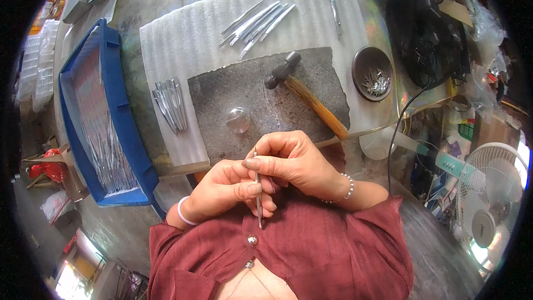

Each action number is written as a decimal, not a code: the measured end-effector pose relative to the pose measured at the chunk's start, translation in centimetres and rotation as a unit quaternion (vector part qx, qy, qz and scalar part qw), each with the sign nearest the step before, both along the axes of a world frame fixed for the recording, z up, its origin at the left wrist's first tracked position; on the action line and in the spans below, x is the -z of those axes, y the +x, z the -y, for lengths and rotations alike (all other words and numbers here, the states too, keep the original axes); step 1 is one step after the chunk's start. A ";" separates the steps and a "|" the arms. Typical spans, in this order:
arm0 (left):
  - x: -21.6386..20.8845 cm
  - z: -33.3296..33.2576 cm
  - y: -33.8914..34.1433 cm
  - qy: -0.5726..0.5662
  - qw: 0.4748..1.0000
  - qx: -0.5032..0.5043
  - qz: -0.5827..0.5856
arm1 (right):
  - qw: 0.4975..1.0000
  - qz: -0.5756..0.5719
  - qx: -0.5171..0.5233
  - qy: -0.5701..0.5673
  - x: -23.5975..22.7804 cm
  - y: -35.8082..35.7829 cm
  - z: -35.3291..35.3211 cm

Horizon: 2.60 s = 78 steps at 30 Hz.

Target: Hammering small metal pins on a small anvil at a workbench.

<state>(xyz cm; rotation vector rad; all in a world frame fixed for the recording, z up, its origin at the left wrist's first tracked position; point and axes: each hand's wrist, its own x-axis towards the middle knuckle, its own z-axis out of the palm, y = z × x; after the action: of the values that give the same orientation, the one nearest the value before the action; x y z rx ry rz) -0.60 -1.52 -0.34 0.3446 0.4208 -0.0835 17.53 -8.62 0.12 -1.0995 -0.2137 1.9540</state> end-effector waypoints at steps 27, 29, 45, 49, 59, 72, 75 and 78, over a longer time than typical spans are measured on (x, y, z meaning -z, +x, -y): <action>0.0 -0.3 -0.6 0.009 0.996 -0.079 -0.029 | 0.997 -0.011 0.065 0.026 -0.4 -0.4 -1.4; 0.3 -0.4 -1.3 0.023 0.990 -0.133 -0.036 | 0.992 -0.001 0.109 0.061 0.2 -0.3 -1.3; -0.7 -5.2 -5.6 0.578 0.662 -0.371 -0.299 | 0.803 0.458 -0.012 0.382 -0.9 0.8 -2.4; 3.4 -8.5 -4.6 0.739 0.480 -0.242 -0.406 | 0.789 0.516 0.037 0.331 -1.4 2.6 -1.2; 2.5 -9.5 -1.6 0.797 0.404 -0.179 -0.412 | 0.599 0.737 -0.055 0.309 -0.7 5.0 -1.4; 5.8 -19.3 10.6 0.830 0.470 0.091 -0.286 | 0.533 0.803 -0.116 0.240 0.5 4.3 -1.0; 6.0 -19.1 10.0 0.839 0.465 0.088 -0.269 | 0.556 0.786 -0.095 0.252 0.6 5.2 -0.6; 4.3 -17.4 8.5 0.844 0.450 -0.024 -0.289 | 0.639 0.729 -0.030 0.245 0.6 6.4 -0.3</action>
<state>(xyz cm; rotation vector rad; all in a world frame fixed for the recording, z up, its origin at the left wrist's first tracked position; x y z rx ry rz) 7.91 15.90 -4.64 2.3987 1.1299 0.3605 23.98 -8.34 -0.52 -1.9789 -1.5235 0.4540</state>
